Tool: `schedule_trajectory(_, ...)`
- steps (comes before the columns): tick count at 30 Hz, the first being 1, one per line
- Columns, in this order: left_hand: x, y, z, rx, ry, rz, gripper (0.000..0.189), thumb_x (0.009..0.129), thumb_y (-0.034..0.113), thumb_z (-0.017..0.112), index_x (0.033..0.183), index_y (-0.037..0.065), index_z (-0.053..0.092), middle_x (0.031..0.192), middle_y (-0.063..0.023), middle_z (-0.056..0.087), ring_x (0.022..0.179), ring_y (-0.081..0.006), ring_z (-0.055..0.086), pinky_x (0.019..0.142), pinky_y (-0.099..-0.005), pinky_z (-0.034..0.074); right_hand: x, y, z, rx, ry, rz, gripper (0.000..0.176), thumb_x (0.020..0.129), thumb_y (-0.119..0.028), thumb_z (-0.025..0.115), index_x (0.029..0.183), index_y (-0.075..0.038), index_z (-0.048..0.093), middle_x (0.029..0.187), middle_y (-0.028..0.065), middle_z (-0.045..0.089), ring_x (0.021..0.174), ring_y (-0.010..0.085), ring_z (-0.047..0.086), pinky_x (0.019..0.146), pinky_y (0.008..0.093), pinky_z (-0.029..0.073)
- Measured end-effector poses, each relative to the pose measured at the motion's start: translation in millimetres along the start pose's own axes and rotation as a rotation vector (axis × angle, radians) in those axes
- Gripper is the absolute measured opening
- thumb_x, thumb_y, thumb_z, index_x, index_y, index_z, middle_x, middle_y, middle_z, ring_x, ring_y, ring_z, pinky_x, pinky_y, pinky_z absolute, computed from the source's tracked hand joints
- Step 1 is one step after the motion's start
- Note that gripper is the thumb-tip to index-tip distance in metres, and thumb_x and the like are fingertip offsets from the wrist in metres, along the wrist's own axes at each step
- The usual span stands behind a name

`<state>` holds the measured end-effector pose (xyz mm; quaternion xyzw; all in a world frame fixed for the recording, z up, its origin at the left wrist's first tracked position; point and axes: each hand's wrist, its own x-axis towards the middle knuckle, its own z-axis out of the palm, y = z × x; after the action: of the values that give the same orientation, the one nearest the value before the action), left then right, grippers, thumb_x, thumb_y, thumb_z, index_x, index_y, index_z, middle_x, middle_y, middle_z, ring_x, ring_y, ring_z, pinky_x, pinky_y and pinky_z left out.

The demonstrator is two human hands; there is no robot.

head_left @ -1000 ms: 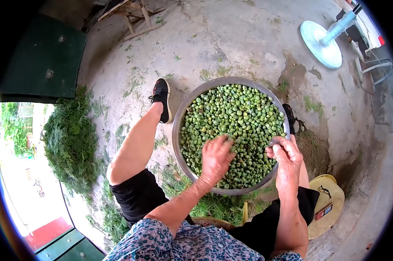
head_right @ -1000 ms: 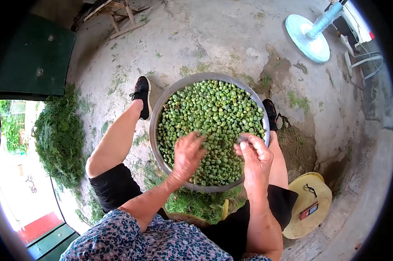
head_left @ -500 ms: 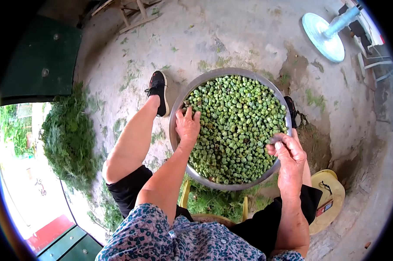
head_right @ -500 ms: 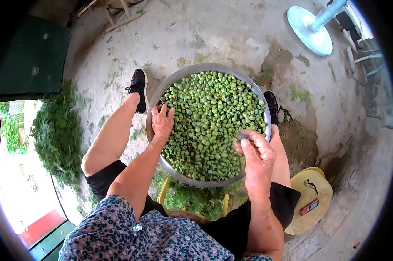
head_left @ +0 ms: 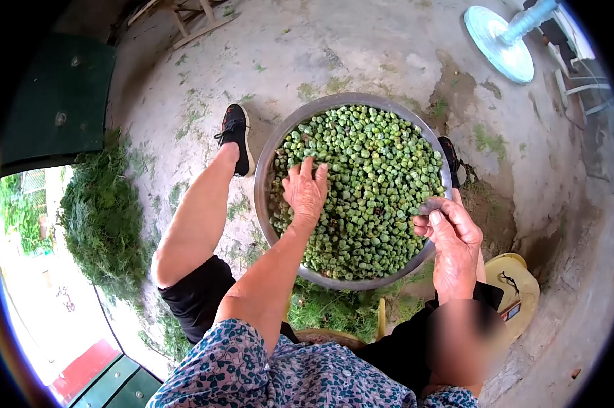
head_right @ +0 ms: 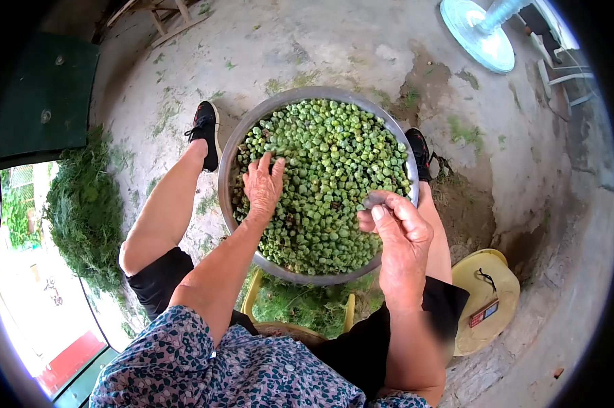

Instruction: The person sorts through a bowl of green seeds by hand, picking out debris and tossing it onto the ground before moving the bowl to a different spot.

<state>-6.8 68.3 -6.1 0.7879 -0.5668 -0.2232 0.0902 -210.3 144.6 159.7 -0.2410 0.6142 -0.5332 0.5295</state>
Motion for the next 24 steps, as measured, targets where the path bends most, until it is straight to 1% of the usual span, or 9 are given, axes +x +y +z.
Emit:
schedule_trajectory(1,0,1,3,-0.092,-0.074,0.004,0.057,0.087,0.058,0.045,0.125,0.017,0.052,0.121,-0.0174,0.050,0.109,-0.0404,0.045,0.093,-0.0519,0.036,0,-1,-1,-0.001,0.005,0.005,0.021,0.090,-0.007,0.053,0.106,0.005,0.059,0.093,0.0067,0.061,0.076,0.0141,0.060,0.069,0.0285,0.049)
schedule_trajectory(4,-6,8,6,-0.107,0.019,0.160,0.047,0.090,0.050,0.045,0.120,0.016,0.056,0.112,-0.0161,0.054,0.104,-0.0379,0.048,0.093,-0.0476,0.034,1,0,0,0.004,0.009,0.010,0.021,0.089,-0.005,0.053,0.106,0.005,0.059,0.093,0.0074,0.061,0.077,0.0150,0.061,0.069,0.0280,0.050)
schedule_trajectory(7,-15,18,6,-0.039,-0.001,0.243,0.041,0.088,0.043,0.052,0.117,0.015,0.057,0.110,-0.0130,0.055,0.098,-0.0336,0.049,0.086,-0.0443,0.039,1,2,0,0.005,0.015,0.011,0.021,0.088,-0.003,0.053,0.106,0.006,0.059,0.092,0.0086,0.062,0.077,0.0163,0.062,0.070,0.0267,0.050)
schedule_trajectory(10,-35,41,-2,-0.033,-0.091,0.248,0.042,0.089,0.045,0.051,0.121,0.017,0.055,0.115,-0.0128,0.052,0.097,-0.0269,0.047,0.080,-0.0419,0.044,3,6,0,-0.003,0.012,0.012,0.021,0.088,-0.004,0.054,0.106,0.006,0.059,0.092,0.0075,0.062,0.076,0.0153,0.062,0.070,0.0260,0.050)
schedule_trajectory(11,-43,48,-3,-0.074,-0.104,0.242,0.040,0.089,0.041,0.052,0.121,0.017,0.056,0.117,-0.0132,0.050,0.095,-0.0271,0.047,0.083,-0.0401,0.042,4,6,0,-0.004,0.014,0.013,0.021,0.088,-0.004,0.054,0.105,0.006,0.059,0.092,0.0073,0.061,0.076,0.0150,0.061,0.070,0.0259,0.050)
schedule_trajectory(13,-59,58,-3,-0.049,-0.137,0.270,0.040,0.089,0.041,0.053,0.121,0.018,0.054,0.120,-0.0131,0.049,0.105,-0.0304,0.046,0.087,-0.0450,0.041,4,5,1,-0.007,0.018,0.015,0.021,0.088,-0.004,0.053,0.105,0.006,0.059,0.091,0.0068,0.061,0.076,0.0145,0.061,0.070,0.0258,0.050)
schedule_trajectory(16,-78,61,-14,-0.096,-0.142,0.513,0.039,0.086,0.036,0.057,0.120,0.018,0.055,0.128,-0.0135,0.043,0.115,-0.0363,0.041,0.090,-0.0520,0.038,5,7,0,-0.017,0.001,-0.020,0.020,0.088,-0.004,0.054,0.105,0.006,0.059,0.092,0.0062,0.058,0.075,0.0141,0.060,0.069,0.0256,0.050)
schedule_trajectory(20,-84,58,-18,-0.078,-0.166,0.717,0.042,0.083,0.035,0.061,0.121,0.020,0.056,0.136,-0.0063,0.041,0.125,-0.0373,0.035,0.102,-0.0590,0.025,5,6,2,-0.018,0.028,0.000,0.020,0.088,-0.004,0.054,0.104,0.006,0.059,0.092,0.0067,0.059,0.075,0.0145,0.060,0.069,0.0256,0.050)
schedule_trajectory(24,-40,49,-16,-0.144,-0.059,0.786,0.039,0.083,0.034,0.061,0.115,0.012,0.059,0.128,-0.0140,0.050,0.116,-0.0311,0.049,0.100,-0.0527,0.035,4,5,2,-0.004,0.031,0.001,0.019,0.088,-0.003,0.054,0.103,0.007,0.060,0.090,0.0074,0.060,0.075,0.0146,0.060,0.069,0.0261,0.050)
